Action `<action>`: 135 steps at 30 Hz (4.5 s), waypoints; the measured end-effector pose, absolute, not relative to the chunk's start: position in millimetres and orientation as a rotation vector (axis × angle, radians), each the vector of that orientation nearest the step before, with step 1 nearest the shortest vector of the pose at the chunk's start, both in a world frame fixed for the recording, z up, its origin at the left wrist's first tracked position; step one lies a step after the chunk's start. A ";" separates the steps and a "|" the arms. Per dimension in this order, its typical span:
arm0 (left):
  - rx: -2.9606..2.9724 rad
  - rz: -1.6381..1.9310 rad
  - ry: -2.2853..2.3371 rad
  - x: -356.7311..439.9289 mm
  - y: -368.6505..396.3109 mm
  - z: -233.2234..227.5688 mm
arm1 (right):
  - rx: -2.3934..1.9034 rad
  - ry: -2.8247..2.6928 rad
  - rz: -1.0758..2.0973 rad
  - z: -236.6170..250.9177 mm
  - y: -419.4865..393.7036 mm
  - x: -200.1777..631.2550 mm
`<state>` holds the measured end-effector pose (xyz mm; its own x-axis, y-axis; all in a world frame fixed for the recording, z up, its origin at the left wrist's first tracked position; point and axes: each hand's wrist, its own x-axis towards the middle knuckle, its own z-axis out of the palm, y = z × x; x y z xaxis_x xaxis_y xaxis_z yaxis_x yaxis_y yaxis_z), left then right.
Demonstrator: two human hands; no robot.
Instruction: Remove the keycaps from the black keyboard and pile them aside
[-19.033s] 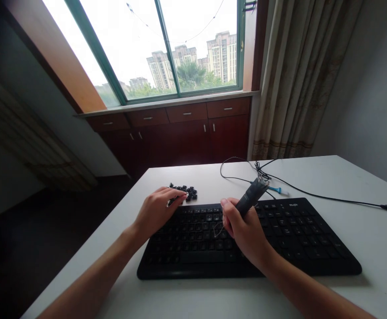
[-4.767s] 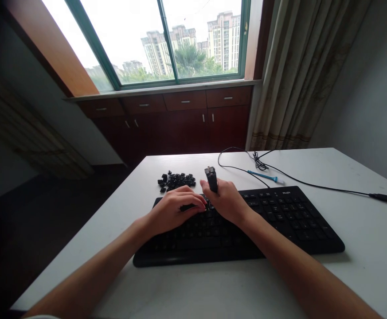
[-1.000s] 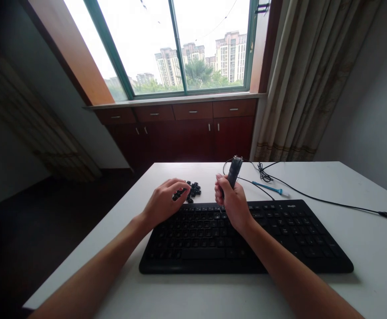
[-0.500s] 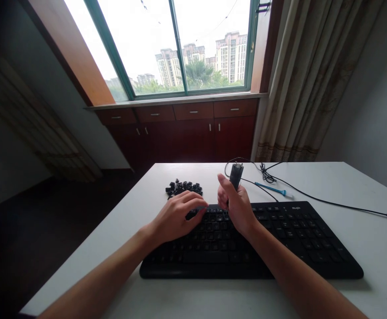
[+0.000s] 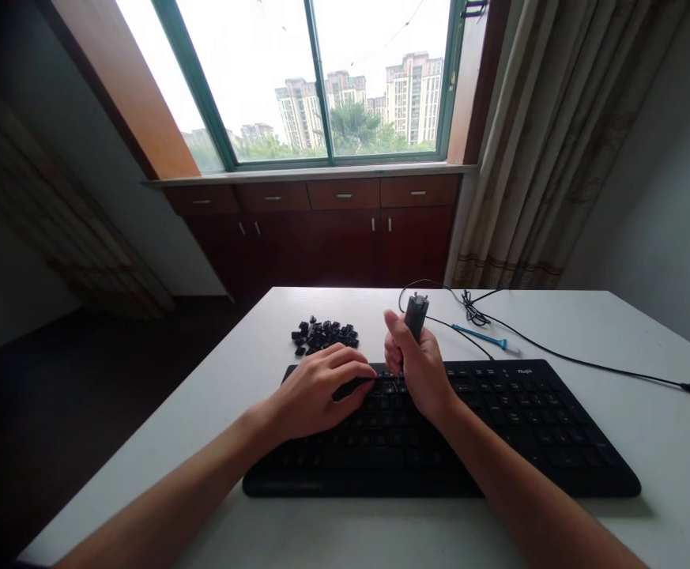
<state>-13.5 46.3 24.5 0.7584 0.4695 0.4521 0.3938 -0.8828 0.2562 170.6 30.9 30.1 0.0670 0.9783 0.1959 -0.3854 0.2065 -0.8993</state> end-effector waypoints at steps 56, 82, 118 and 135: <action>2.168 0.864 1.009 18.0 46.2 21.8 | -0.746 -1.092 1.263 14.7 28.2 167.3; 2.303 0.800 0.596 15.6 41.7 22.8 | -0.643 -1.037 1.342 16.5 30.7 168.1; 2.530 0.754 0.757 15.6 45.5 20.5 | -0.815 -0.764 1.247 25.8 32.1 169.4; 2.338 0.732 0.901 6.3 55.0 30.6 | -0.813 -1.136 1.299 23.5 31.4 167.5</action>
<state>6.3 55.0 30.6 0.6319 0.7176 0.2930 0.4335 -0.6405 0.6338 167.5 31.4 23.5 -0.0885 0.9804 0.1759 -0.3049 0.1414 -0.9418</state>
